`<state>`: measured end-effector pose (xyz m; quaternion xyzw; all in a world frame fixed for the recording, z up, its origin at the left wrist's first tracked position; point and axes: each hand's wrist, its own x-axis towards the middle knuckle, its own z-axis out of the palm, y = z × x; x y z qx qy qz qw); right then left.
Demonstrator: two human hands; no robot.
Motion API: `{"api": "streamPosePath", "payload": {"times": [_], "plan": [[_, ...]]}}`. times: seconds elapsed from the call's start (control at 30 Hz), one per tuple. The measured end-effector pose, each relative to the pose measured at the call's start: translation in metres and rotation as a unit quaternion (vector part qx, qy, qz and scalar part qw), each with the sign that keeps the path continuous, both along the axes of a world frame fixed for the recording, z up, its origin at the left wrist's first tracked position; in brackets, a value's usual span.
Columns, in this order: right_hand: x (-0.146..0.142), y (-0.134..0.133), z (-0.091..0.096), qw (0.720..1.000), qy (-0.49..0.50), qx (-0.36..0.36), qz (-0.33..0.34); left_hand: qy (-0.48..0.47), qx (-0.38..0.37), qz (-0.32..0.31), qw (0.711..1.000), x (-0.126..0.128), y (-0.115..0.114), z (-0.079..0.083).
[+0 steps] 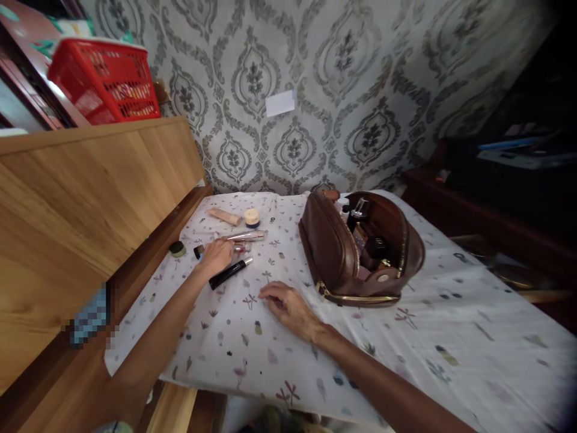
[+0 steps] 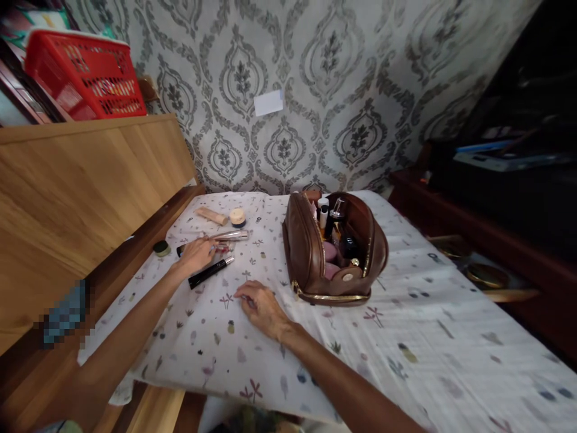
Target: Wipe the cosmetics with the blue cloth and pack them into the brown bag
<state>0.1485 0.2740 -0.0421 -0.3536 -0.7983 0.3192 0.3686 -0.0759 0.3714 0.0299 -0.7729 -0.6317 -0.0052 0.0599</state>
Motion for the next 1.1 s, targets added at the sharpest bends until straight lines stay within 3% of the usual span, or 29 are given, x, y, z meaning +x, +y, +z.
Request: {"api": "streamPosePath", "payload": {"times": [0.33,0.83,1.1], "plan": [[0.0,-0.003,0.008,1.0,-0.017,-0.011,-0.017,-0.021,-0.023,-0.036,0.999,-0.014,-0.014,-0.004],[0.002,-0.002,0.007,0.999,-0.028,-0.029,-0.031,0.044,-0.124,-0.001,0.991,0.001,0.056,-0.001],[0.004,-0.005,0.01,0.998,-0.018,-0.024,-0.046,0.056,-0.067,-0.071,0.994,-0.002,0.037,0.006]]}}
